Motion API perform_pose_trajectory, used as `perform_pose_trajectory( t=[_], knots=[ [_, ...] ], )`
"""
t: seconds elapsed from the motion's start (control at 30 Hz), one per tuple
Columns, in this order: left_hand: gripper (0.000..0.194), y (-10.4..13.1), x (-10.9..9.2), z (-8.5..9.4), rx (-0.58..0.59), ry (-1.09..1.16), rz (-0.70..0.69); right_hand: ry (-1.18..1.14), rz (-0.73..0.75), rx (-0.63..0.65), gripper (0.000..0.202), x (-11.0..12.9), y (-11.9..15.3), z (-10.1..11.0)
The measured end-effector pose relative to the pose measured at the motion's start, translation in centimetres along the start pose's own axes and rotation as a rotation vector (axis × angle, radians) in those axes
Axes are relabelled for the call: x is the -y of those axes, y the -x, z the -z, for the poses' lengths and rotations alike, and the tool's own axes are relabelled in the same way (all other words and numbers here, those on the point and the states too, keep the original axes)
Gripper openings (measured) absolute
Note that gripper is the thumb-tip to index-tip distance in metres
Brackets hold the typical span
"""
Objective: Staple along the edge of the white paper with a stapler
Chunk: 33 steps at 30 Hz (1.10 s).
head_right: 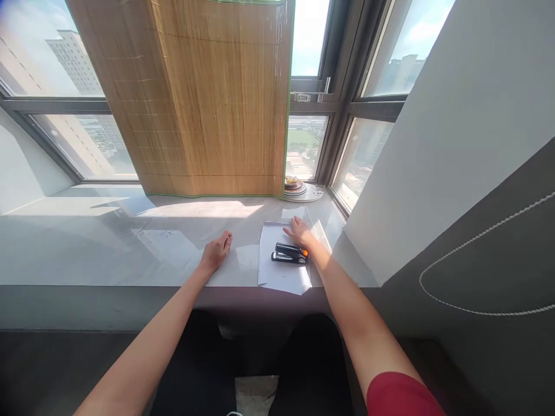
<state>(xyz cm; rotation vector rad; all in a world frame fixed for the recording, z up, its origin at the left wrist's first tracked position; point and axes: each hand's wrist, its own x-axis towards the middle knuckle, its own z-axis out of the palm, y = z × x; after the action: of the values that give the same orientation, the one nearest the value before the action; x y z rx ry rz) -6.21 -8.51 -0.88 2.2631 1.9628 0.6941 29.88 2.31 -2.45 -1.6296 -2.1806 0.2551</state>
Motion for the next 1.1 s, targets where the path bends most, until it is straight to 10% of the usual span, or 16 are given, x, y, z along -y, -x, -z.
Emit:
perform_pose_trajectory(
  t=[0.23, 0.4, 0.63, 0.9, 1.1],
  knots=[
    [0.028, 0.2, 0.0, 0.4, -0.077, -0.107, 0.162, 0.201, 0.019, 0.256, 0.077, 6.8, -3.7, -4.6],
    [0.026, 1.5, 5.3, 3.1, 0.032, -0.248, 0.451, 0.133, 0.102, 0.249, 0.076, 16.1, -6.2, -8.5],
    [0.021, 2.6, 11.0, 5.1, -0.187, 0.14, 0.528, 0.061, 0.178, 0.241, 0.075, 24.7, -8.2, -12.3],
    [0.02, 2.7, 10.3, 4.9, -0.167, 0.203, 0.503, 0.092, 0.13, 0.201, 0.088, 23.8, -7.4, -11.9],
    [0.018, 2.8, 10.2, 4.9, -0.146, 0.177, 0.481, 0.154, 0.031, 0.179, 0.088, 17.9, -5.7, -9.7]
  ],
)
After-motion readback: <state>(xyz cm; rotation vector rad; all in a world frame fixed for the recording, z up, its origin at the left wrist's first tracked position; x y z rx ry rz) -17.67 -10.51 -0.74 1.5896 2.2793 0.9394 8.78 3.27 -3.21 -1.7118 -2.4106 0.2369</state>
